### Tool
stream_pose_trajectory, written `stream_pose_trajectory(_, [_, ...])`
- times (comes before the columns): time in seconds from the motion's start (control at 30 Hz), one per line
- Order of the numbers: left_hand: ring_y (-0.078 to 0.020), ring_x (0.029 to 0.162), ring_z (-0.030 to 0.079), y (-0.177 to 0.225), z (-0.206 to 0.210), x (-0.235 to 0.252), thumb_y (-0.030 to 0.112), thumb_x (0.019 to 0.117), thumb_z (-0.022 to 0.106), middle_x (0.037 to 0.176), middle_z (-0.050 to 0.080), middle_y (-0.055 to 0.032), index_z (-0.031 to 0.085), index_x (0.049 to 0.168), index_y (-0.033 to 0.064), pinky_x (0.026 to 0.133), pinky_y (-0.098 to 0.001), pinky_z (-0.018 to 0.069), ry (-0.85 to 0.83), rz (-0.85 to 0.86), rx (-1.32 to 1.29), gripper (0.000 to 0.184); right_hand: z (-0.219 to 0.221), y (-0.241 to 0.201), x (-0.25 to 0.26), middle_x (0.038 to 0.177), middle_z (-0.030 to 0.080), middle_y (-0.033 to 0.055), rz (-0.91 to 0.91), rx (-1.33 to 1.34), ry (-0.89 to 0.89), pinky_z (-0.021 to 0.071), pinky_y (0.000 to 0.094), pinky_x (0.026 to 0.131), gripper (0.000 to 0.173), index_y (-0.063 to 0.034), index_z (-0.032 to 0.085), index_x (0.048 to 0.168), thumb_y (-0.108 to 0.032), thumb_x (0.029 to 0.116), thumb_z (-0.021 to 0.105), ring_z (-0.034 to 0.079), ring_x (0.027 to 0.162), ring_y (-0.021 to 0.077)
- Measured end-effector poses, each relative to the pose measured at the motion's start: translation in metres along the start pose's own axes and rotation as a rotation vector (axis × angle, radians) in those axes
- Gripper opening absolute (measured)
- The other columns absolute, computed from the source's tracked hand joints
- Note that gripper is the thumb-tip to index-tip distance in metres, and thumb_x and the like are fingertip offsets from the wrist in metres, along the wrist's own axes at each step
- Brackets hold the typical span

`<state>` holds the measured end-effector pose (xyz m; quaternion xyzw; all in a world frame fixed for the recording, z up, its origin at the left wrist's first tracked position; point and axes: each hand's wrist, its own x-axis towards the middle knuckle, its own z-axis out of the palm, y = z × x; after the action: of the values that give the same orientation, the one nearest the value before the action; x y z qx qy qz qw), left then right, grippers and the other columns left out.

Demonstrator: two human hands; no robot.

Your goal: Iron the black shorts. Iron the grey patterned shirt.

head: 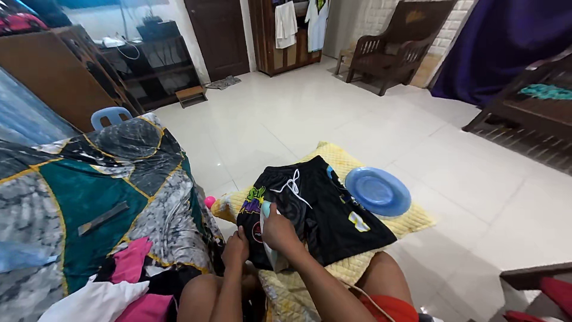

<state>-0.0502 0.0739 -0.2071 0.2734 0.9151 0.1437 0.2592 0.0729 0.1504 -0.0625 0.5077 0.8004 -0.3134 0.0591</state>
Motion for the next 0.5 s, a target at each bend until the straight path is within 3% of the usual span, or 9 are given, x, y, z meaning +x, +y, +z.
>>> stream_pose_trajectory(0.23, [-0.0370, 0.118, 0.068, -0.004, 0.000, -0.003, 0.059, 0.1081, 0.010, 0.124, 0.071, -0.0187, 0.065, 0.135, 0.0112, 0.095, -0.0618, 0.0523, 0.007, -0.007, -0.045, 0.077, -0.012, -0.010, 0.044, 0.112, 0.071, 0.0183, -0.018, 0.019, 0.053, 0.0585, 0.0557, 0.087, 0.075, -0.0096, 0.019, 0.160, -0.024, 0.0974, 0.058, 0.072, 0.105, 0.0355])
stream_pose_trajectory(0.4, [-0.0350, 0.120, 0.066, -0.006, -0.002, -0.004, 0.061, 0.1071, 0.012, 0.128, 0.069, -0.0167, 0.068, 0.131, 0.0119, 0.096, -0.0602, 0.0527, 0.002, -0.024, -0.040, 0.078, -0.002, 0.001, 0.009, 0.108, 0.072, 0.0185, -0.011, -0.003, 0.026, 0.0586, 0.0561, 0.087, 0.069, -0.0103, 0.023, 0.158, -0.026, 0.0998, 0.056, 0.073, 0.101, 0.0360])
stream_pose_trajectory(0.5, [-0.0349, 0.122, 0.065, -0.003, -0.001, -0.002, 0.059, 0.1079, 0.011, 0.130, 0.068, -0.0170, 0.066, 0.134, 0.0120, 0.097, -0.0607, 0.0524, 0.000, -0.027, -0.032, 0.077, 0.002, 0.007, -0.008, 0.107, 0.072, 0.0176, -0.005, -0.006, 0.007, 0.0589, 0.0560, 0.086, 0.066, -0.0112, 0.024, 0.159, -0.030, 0.1023, 0.053, 0.073, 0.101, 0.0360])
